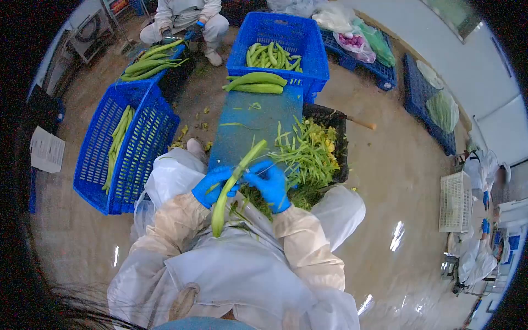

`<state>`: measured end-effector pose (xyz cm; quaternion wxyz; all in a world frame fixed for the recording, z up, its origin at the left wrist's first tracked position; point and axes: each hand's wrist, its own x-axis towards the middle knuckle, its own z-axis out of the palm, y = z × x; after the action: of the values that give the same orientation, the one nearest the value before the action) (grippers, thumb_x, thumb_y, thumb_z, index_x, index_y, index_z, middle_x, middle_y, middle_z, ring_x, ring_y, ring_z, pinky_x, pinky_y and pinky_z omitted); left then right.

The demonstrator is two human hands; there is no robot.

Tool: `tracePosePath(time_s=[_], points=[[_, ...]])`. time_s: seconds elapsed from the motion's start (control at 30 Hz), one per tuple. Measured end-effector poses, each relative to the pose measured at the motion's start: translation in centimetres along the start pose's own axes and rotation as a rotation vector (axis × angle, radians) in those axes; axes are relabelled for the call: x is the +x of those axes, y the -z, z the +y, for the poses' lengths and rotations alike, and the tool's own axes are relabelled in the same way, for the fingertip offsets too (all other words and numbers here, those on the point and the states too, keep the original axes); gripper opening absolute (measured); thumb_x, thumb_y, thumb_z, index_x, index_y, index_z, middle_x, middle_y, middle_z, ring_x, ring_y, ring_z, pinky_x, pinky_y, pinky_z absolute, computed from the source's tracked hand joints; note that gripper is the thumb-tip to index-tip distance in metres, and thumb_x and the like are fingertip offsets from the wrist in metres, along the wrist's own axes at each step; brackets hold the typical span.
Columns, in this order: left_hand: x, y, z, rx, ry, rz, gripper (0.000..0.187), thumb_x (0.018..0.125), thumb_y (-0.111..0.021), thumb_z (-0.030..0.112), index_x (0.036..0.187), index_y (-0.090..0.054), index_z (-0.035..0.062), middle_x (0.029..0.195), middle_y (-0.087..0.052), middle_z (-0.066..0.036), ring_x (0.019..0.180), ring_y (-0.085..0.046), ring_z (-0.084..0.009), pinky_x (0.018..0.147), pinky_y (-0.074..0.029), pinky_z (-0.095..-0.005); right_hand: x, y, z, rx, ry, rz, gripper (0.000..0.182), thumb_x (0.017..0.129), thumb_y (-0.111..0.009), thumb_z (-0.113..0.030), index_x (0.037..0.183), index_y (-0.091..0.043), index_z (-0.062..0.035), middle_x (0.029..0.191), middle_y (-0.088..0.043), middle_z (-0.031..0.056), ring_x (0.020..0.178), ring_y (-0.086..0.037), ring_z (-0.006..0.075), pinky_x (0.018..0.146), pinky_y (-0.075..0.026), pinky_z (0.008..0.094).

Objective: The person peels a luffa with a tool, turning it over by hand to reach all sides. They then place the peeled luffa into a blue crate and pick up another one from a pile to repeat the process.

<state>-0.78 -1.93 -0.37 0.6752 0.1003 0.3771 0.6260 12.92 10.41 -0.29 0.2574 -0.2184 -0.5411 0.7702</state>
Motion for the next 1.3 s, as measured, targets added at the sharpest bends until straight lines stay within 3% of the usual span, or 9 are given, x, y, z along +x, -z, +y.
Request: tracePosePath(time_s=[0.2,0.33,0.43,0.6,0.87,0.97,1.07,1.17,1.3], points=[[-0.2,1.1,-0.6,-0.074,0.124,-0.176,0.036,0.084,-0.054,0.025,0.112,-0.048,0.0036,0.080,-0.053,-0.004,0.060,-0.050,-0.0105,0.047,-0.043,-0.0213,4.9,5.7,0.2,-0.031,0.040,0.189,0.010,0.074,-0.064,-0.003,0.080,-0.056,-0.0048,0.070,-0.058,0.0038,0.059,-0.054,0.0108,0.055,-0.044,0.0219],[-0.4,-0.1,-0.3,-0.082,0.056,-0.150,0.043,0.084,-0.054,0.024,0.121,-0.043,0.0037,0.082,-0.052,-0.005,0.061,-0.051,-0.0107,0.045,-0.044,-0.0210,6.5,9.6,-0.6,0.116,0.080,0.315,0.012,0.072,-0.066,-0.004,0.079,-0.057,-0.0043,0.068,-0.058,0.0042,0.058,-0.054,0.0118,0.054,-0.045,0.0235],[0.1,0.2,-0.6,-0.100,0.007,-0.107,0.047,0.084,-0.053,0.024,0.125,-0.039,0.0045,0.082,-0.052,-0.006,0.060,-0.051,-0.0109,0.045,-0.045,-0.0208,3.5,5.3,-1.0,-0.007,0.065,0.244,0.012,0.074,-0.066,-0.006,0.078,-0.055,-0.0039,0.072,-0.058,0.0045,0.060,-0.056,0.0125,0.058,-0.048,0.0249],[0.2,0.4,-1.1,-0.127,-0.026,-0.126,0.047,0.085,-0.054,0.026,0.123,-0.040,0.0027,0.083,-0.053,-0.006,0.054,-0.050,-0.0107,0.043,-0.043,-0.0200,0.2,0.1,1.7,0.006,0.068,-0.046,0.016,0.073,-0.068,-0.007,0.082,-0.056,-0.0024,0.075,-0.059,0.0065,0.065,-0.058,0.0145,0.062,-0.050,0.0261],[-0.4,0.7,-1.0,-0.150,0.046,-0.089,0.037,0.084,-0.054,0.024,0.112,-0.046,0.0003,0.082,-0.053,-0.007,0.053,-0.048,-0.0106,0.040,-0.041,-0.0199,6.0,10.5,1.1,0.044,0.061,0.357,0.011,0.072,-0.064,-0.002,0.079,-0.057,-0.0056,0.068,-0.058,0.0035,0.055,-0.053,0.0116,0.052,-0.043,0.0220],[0.0,0.8,-1.2,-0.177,0.047,-0.018,0.033,0.084,-0.054,0.023,0.108,-0.048,0.0009,0.080,-0.053,-0.006,0.054,-0.048,-0.0103,0.042,-0.041,-0.0201,2.6,5.3,1.1,0.065,0.090,0.268,0.012,0.072,-0.065,0.000,0.080,-0.056,-0.0045,0.076,-0.059,0.0043,0.061,-0.054,0.0111,0.057,-0.044,0.0220],[0.0,0.7,-1.4,-0.141,0.039,0.038,0.030,0.084,-0.054,0.023,0.105,-0.050,0.0014,0.078,-0.052,-0.006,0.056,-0.048,-0.0104,0.044,-0.041,-0.0203,-0.7,0.4,1.8,0.017,0.010,0.009,0.015,0.073,-0.068,-0.004,0.082,-0.056,-0.0032,0.077,-0.059,0.0041,0.068,-0.056,0.0103,0.060,-0.047,0.0232],[0.1,0.8,-1.6,-0.150,0.047,0.021,0.028,0.084,-0.054,0.023,0.103,-0.051,0.0019,0.077,-0.052,-0.005,0.057,-0.048,-0.0106,0.045,-0.041,-0.0204,-0.3,0.1,3.0,-0.013,0.043,0.030,0.015,0.072,-0.068,-0.004,0.082,-0.057,-0.0030,0.074,-0.060,0.0044,0.064,-0.056,0.0108,0.060,-0.047,0.0232],[-0.4,1.0,-1.7,-0.160,0.075,-0.053,0.027,0.084,-0.054,0.022,0.103,-0.051,0.0026,0.078,-0.053,-0.005,0.061,-0.051,-0.0113,0.047,-0.044,-0.0200,4.3,6.4,0.9,-0.052,0.055,0.279,0.011,0.072,-0.066,-0.003,0.078,-0.057,-0.0042,0.070,-0.060,0.0043,0.059,-0.055,0.0112,0.055,-0.046,0.0234]])
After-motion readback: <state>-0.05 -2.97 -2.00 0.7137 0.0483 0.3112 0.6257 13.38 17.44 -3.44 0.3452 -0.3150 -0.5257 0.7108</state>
